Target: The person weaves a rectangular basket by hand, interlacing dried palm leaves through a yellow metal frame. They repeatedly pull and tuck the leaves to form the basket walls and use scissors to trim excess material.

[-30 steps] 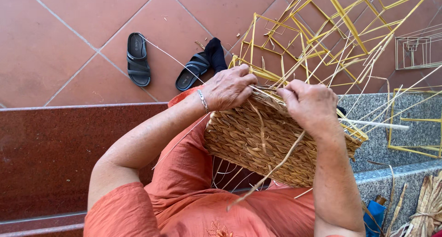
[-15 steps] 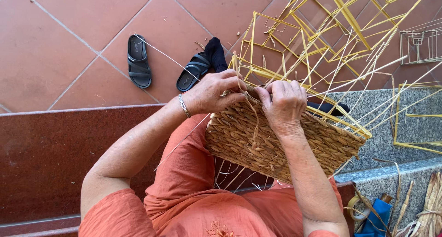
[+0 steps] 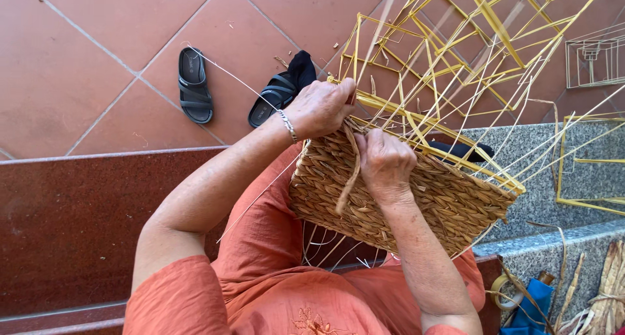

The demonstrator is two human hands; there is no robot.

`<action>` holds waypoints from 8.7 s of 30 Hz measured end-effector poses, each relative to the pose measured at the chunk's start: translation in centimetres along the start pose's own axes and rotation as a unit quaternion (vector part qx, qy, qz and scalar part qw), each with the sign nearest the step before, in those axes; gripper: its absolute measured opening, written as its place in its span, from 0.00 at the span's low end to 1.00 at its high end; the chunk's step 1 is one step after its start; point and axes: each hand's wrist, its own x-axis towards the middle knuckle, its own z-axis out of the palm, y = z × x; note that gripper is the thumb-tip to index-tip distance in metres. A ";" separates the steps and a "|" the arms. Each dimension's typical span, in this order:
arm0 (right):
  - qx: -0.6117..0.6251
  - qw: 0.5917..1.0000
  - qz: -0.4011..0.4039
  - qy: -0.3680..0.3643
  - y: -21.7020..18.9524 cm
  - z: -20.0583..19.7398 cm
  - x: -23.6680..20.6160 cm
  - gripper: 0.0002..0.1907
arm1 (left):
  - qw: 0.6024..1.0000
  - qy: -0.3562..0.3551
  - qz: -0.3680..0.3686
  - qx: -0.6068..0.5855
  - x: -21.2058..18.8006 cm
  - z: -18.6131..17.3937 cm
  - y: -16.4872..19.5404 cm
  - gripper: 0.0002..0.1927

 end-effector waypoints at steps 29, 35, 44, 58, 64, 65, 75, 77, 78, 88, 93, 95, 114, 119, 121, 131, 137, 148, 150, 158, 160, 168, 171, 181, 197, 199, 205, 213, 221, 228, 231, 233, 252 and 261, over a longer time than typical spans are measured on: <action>0.090 0.985 -0.110 0.097 0.1 -7.2 2.2 0.09 | 0.967 -0.097 0.193 -0.138 -0.3 0.8 -1.1 0.23; -0.085 0.991 -0.092 -0.053 0.0 -7.8 3.1 0.06 | 0.987 -0.082 0.135 -0.026 -1.2 1.3 1.4 0.17; 0.186 0.944 0.158 -0.221 3.9 -7.2 3.5 0.10 | 0.985 0.087 0.137 -0.051 -2.5 2.9 2.2 0.17; 0.233 0.966 0.098 0.056 2.3 -0.9 -1.5 0.10 | 0.983 0.075 0.166 -0.023 -2.9 3.3 0.0 0.11; 0.186 0.974 0.122 0.035 0.9 -2.1 -2.4 0.08 | 0.988 0.127 0.084 -0.029 0.1 3.4 2.0 0.31; 0.114 0.989 0.074 0.063 0.6 -2.5 -2.2 0.08 | 0.991 0.113 0.072 -0.009 0.2 3.4 2.1 0.34; 0.000 1.000 -0.008 0.025 0.1 -3.1 -3.3 0.11 | 0.989 -0.012 0.123 0.085 2.1 5.4 2.0 0.04; 0.098 0.995 0.022 0.012 0.8 -3.5 -3.3 0.08 | 0.994 0.002 0.113 -0.006 2.3 5.0 1.7 0.04; 0.149 0.988 0.039 0.003 0.9 -3.9 -3.4 0.07 | 0.992 0.011 0.114 -0.054 2.1 4.6 1.4 0.05; -0.081 0.984 -0.116 0.110 0.7 -9.6 0.8 0.07 | 0.970 -0.052 0.203 -0.126 -0.5 2.3 1.1 0.17; -0.112 0.992 -0.050 0.000 1.5 -9.8 1.6 0.07 | 0.985 -0.025 0.168 -0.032 -0.1 3.4 2.4 0.14; -0.136 0.977 -0.130 0.100 1.7 -9.8 1.0 0.03 | 0.988 -0.003 0.154 -0.030 0.2 3.7 2.3 0.12; -0.005 0.968 0.115 -0.222 5.0 -10.3 3.3 0.09 | 0.991 0.023 0.129 -0.014 -0.7 3.5 3.9 0.13; 0.142 0.939 0.194 -0.248 6.6 -9.4 2.9 0.09 | 0.985 0.098 0.134 -0.056 -0.9 4.0 3.9 0.06; 0.161 0.952 0.173 -0.193 6.3 -8.6 1.9 0.11 | 0.986 0.080 0.121 -0.088 -1.2 4.0 3.2 0.08; 0.069 0.985 0.133 -0.089 4.8 -3.6 -1.6 0.20 | 0.980 0.009 0.197 0.027 -2.7 4.0 0.7 0.11; 0.198 0.959 0.189 -0.075 4.3 -2.9 -3.7 0.16 | 0.996 0.046 0.072 0.002 0.2 4.7 2.4 0.19; 0.003 0.996 -0.020 0.086 2.2 -4.3 -3.2 0.17 | 0.991 -0.004 0.135 0.007 1.2 5.6 4.1 0.10; -0.009 0.994 -0.038 0.099 1.9 -4.2 -3.3 0.13 | 0.984 0.017 0.157 -0.078 1.2 5.5 3.6 0.07; 0.050 0.996 -0.027 0.073 2.6 -3.4 -3.0 0.11 | 0.966 -0.038 0.188 -0.172 0.9 4.3 2.1 0.15; 0.106 0.993 0.012 0.051 3.0 -3.8 -2.3 0.09 | 0.962 -0.057 0.192 -0.184 0.8 3.9 2.3 0.15; -0.147 0.987 -0.046 -0.053 1.8 -6.8 0.6 0.06 | 0.983 -0.072 0.159 -0.061 0.3 4.3 4.4 0.16; -0.006 0.959 0.113 -0.261 3.3 -7.5 2.9 0.09 | 0.988 -0.024 0.155 0.007 -0.3 5.7 5.4 0.18; 0.187 0.957 0.151 -0.165 6.9 -5.0 1.7 0.11 | 0.966 0.109 0.232 -0.007 -2.2 6.7 3.3 0.09; 0.149 0.979 0.092 0.109 2.5 1.3 -2.5 0.08 | 0.989 0.070 0.126 0.035 0.1 3.9 3.0 0.07; 0.141 0.977 0.109 0.114 1.4 1.3 -2.0 0.07 | 0.988 0.031 0.142 0.054 0.0 2.4 2.5 0.05; 0.262 0.935 0.178 0.160 1.4 -0.4 -6.8 0.08 | 0.982 -0.080 0.093 0.144 0.4 -1.1 0.7 0.09; 0.191 0.833 0.447 0.264 12.3 -0.6 -25.1 0.02 | 0.991 -0.087 -0.025 0.096 -0.2 -2.8 -2.4 0.10; -0.081 0.893 0.435 0.078 21.3 1.0 -35.9 0.14 | 0.996 -0.050 -0.048 0.061 -0.9 -3.5 -4.9 0.09; -0.130 0.897 0.420 0.036 22.5 1.8 -34.8 0.05 | 0.998 -0.022 -0.038 0.047 -1.4 -3.0 -4.4 0.08; -0.082 0.917 0.376 0.110 21.3 0.5 -33.7 0.04 | 1.000 0.001 -0.002 0.003 -1.4 -2.5 -3.3 0.09; -0.030 0.929 0.342 0.139 19.4 -1.4 -32.4 0.03 | 1.000 0.000 0.025 -0.005 -1.5 -2.2 -2.4 0.08; 0.334 0.921 0.123 0.157 2.0 -6.2 -4.6 0.06 | 0.966 0.102 0.235 0.041 -3.6 1.4 3.6 0.11; -0.072 0.981 0.154 0.097 7.8 -13.5 -13.5 0.10 | 0.977 0.063 0.203 -0.001 -4.2 -0.2 3.2 0.10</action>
